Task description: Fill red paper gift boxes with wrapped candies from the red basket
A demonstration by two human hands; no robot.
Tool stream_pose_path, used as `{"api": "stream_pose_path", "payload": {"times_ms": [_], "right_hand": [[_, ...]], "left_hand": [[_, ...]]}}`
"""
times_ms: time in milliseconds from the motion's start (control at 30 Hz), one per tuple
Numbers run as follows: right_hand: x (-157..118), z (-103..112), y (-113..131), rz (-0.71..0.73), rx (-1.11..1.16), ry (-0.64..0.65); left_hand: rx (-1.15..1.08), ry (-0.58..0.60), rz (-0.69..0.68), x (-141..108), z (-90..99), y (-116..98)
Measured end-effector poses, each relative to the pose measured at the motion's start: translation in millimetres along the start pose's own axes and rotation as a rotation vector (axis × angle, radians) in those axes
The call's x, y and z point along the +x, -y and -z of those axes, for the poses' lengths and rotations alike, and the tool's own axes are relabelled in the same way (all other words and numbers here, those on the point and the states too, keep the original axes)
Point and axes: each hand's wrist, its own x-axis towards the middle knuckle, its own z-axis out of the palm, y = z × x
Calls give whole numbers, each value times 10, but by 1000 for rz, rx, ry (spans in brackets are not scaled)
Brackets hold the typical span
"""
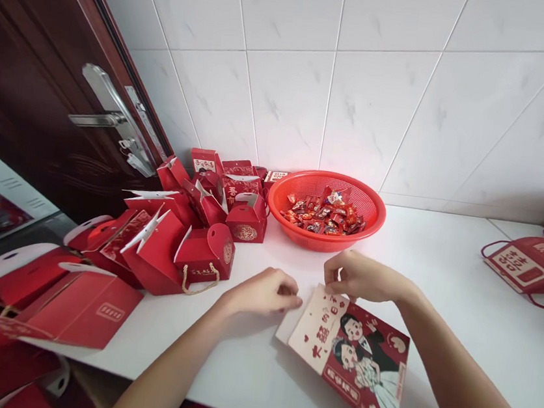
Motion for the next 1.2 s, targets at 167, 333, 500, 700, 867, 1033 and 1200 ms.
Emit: {"api": "stream_pose_path", "payload": {"times_ms": [167,333,500,700,867,1033,1200], "right_hand": [[-205,159,22,163,228,-297],[-198,35,105,276,216,-497],[-66,-144,127,362,228,-409],[-11,-217,122,391,154,-327],[8,-249,115,420,116,-310],[26,-273,69,419,32,-363],[-12,-238,81,444,-62,-388]], "left_hand": [[-278,-579,-262,-83,229,-27],[-304,-937,-489,-130,289,-78],[-445,-1115,-462,-111,299,-25],[-461,-1028,-381,-130,328,-20],[-565,-1000,-333,-146,287,-99],[-518,-991,-335,-120,253,-104],[-523,-891,-385,-116,235,-102]]}}
